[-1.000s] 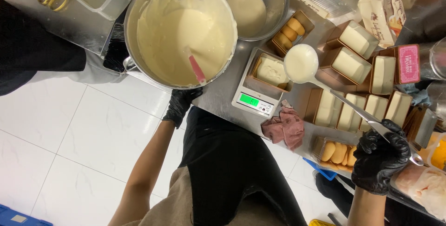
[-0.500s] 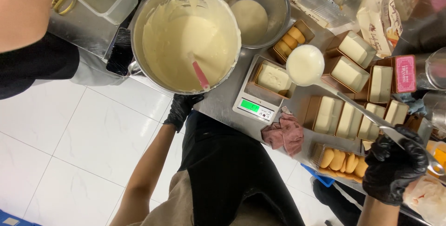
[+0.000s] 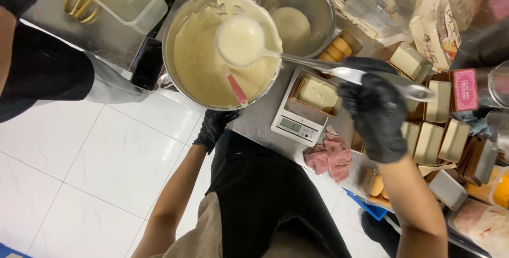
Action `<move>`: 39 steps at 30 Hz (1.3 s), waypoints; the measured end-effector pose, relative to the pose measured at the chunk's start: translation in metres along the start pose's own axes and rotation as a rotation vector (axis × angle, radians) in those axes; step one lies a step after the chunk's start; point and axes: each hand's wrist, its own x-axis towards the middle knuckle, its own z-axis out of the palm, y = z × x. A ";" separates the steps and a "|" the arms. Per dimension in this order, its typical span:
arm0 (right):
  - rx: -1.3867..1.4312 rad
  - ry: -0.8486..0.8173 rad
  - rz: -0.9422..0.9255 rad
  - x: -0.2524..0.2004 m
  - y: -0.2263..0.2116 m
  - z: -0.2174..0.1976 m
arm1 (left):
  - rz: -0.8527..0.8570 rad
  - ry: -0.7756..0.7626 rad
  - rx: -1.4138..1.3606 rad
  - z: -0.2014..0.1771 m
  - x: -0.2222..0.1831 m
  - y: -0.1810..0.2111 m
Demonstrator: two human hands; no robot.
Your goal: Preparing desserts by dipping biscuits in liquid, arranging them in molds, and pouring cream batter over them while weighing the portions.
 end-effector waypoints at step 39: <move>-1.384 -0.175 -0.159 0.025 0.072 -0.177 | 0.314 -0.732 -0.223 0.134 0.087 0.218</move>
